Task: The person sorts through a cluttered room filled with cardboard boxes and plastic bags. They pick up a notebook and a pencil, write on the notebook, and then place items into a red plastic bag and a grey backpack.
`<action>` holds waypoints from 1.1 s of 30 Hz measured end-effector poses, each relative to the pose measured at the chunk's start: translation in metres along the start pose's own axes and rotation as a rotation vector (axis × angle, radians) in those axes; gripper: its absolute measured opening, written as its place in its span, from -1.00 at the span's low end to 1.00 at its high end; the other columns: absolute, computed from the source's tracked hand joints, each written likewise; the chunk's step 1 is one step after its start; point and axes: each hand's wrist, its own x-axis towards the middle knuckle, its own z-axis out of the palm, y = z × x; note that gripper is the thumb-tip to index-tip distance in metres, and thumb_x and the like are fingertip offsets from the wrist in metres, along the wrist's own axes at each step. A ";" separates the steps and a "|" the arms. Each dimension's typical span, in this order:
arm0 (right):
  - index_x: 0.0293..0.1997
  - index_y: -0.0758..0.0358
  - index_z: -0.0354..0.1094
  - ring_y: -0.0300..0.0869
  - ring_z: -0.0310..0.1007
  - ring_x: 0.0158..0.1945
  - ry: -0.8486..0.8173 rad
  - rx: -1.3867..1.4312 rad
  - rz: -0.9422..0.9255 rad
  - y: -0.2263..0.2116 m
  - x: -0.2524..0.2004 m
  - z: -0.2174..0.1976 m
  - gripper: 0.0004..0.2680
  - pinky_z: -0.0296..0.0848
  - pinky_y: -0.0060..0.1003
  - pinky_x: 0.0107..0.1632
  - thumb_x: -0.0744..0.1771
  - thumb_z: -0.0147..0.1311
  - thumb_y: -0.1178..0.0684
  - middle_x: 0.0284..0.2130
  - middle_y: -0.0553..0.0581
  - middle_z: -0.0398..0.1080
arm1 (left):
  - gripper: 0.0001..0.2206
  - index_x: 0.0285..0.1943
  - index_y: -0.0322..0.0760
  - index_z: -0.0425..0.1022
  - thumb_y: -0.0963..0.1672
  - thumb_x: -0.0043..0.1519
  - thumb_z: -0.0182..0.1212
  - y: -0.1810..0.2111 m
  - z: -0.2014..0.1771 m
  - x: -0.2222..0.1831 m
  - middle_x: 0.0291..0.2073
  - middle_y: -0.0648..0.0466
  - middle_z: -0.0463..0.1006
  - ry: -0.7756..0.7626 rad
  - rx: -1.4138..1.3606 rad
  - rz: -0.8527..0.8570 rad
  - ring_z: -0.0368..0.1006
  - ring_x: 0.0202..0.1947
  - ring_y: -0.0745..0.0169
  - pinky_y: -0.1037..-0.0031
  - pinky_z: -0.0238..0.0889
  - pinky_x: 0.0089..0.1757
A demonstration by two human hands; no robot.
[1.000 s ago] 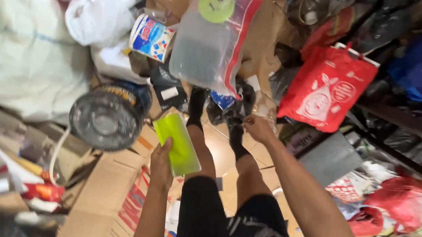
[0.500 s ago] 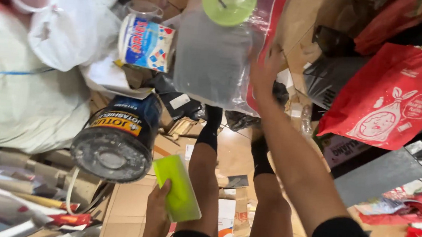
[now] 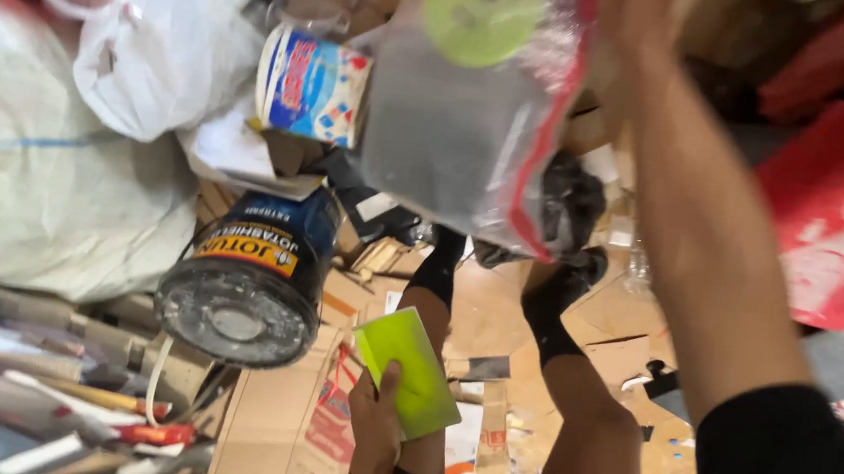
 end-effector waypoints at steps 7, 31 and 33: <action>-0.16 0.33 0.37 0.19 0.47 -0.16 -0.182 0.229 0.152 -0.131 -0.199 -0.029 -0.88 0.42 0.01 -0.10 0.37 0.10 0.08 -0.27 0.32 0.43 | -0.62 0.05 -0.48 0.52 -0.02 0.31 0.19 0.022 0.001 -0.026 -0.23 0.00 0.60 -0.091 -0.121 0.039 0.48 -0.27 0.23 0.41 0.37 -0.23; -0.27 0.35 0.33 0.16 0.41 -0.10 0.086 0.724 -0.003 -0.242 -0.805 -0.333 -0.90 0.42 -0.08 -0.06 0.21 0.07 0.30 -0.27 0.27 0.35 | -0.55 -0.10 -0.37 0.59 0.10 0.15 0.30 -0.103 0.335 -0.367 -0.12 -0.25 0.60 -1.451 1.953 1.043 0.53 -0.06 -0.21 0.13 0.36 -0.02; -0.28 0.35 0.33 0.16 0.41 -0.11 0.167 0.731 0.034 -0.219 -0.842 -0.342 -0.90 0.42 -0.09 -0.08 0.21 0.07 0.31 -0.27 0.27 0.35 | -0.55 -0.12 -0.37 0.61 0.11 0.15 0.29 -0.154 0.351 -0.383 -0.18 -0.26 0.61 -1.551 2.058 0.977 0.55 -0.11 -0.22 0.11 0.37 -0.04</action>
